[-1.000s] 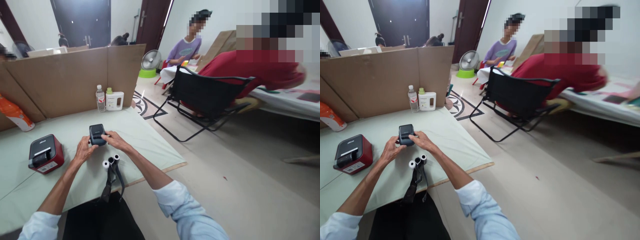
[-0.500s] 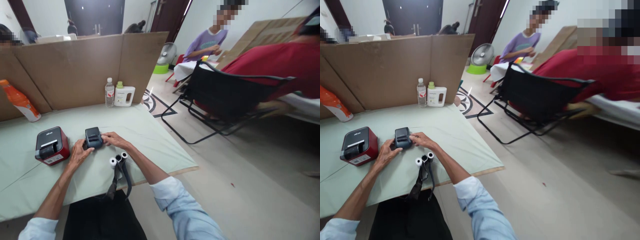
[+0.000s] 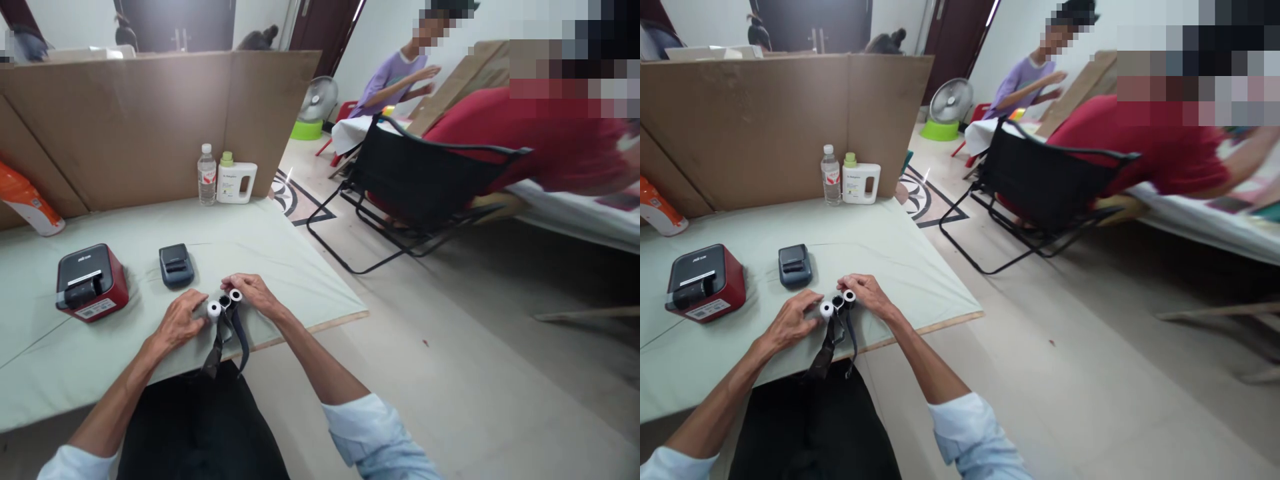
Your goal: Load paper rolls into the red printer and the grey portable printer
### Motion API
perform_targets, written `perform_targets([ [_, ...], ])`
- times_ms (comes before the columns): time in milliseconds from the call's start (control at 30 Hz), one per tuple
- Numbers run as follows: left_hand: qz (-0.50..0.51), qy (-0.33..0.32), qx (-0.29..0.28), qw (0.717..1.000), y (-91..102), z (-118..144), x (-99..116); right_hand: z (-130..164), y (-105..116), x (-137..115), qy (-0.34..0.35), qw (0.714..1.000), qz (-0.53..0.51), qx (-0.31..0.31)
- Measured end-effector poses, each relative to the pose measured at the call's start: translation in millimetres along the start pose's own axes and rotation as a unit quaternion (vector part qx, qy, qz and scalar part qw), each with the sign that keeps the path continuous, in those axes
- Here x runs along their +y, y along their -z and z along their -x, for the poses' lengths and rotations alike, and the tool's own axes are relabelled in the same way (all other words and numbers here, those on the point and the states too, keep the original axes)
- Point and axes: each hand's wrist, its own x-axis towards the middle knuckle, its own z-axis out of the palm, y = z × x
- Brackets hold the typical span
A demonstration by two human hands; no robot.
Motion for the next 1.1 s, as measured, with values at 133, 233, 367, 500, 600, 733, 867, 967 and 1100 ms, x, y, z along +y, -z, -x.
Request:
perform_targets([
  [133, 0.004, -0.010, -0.030, 0.999, -7.6, -14.0, 11.0, 15.3, -1.9, -3.4, 0.039, 0.999, 0.015, -0.027],
  [233, 0.012, -0.020, -0.036, 0.999, -8.3, -15.1, 15.2, 19.0, -7.0, -5.9, 0.038, 0.999, 0.016, -0.028],
  [367, 0.028, -0.019, -0.034, 0.999, -8.5, -11.6, 16.8, 20.7, -21.0, -6.4, 0.028, 1.000, 0.008, -0.007],
  [500, 0.026, -0.004, -0.036, 0.999, -3.2, -6.5, 16.6, 21.8, -36.7, -6.3, 0.033, 0.999, 0.004, 0.016],
  [600, 0.016, 0.004, -0.035, 0.999, 5.7, -0.6, 16.2, 20.6, -47.2, -7.2, 0.033, 0.999, -0.002, 0.015],
  [733, 0.004, 0.005, -0.034, 0.999, 18.6, 8.1, 13.3, 16.7, -61.5, -8.7, 0.043, 0.999, -0.016, 0.000],
  [867, 0.000, 0.010, -0.032, 0.999, 25.0, 13.3, 8.1, 15.1, -70.4, -9.3, 0.055, 0.998, -0.020, -0.005],
  [967, 0.002, 0.012, -0.035, 0.999, 24.7, 15.2, 4.5, 17.1, -69.3, -9.3, 0.056, 0.998, -0.009, -0.007],
  [1100, 0.024, 0.019, -0.027, 0.999, 23.4, 18.8, -0.7, 19.0, -61.6, -9.6, 0.052, 0.998, 0.009, -0.015],
])
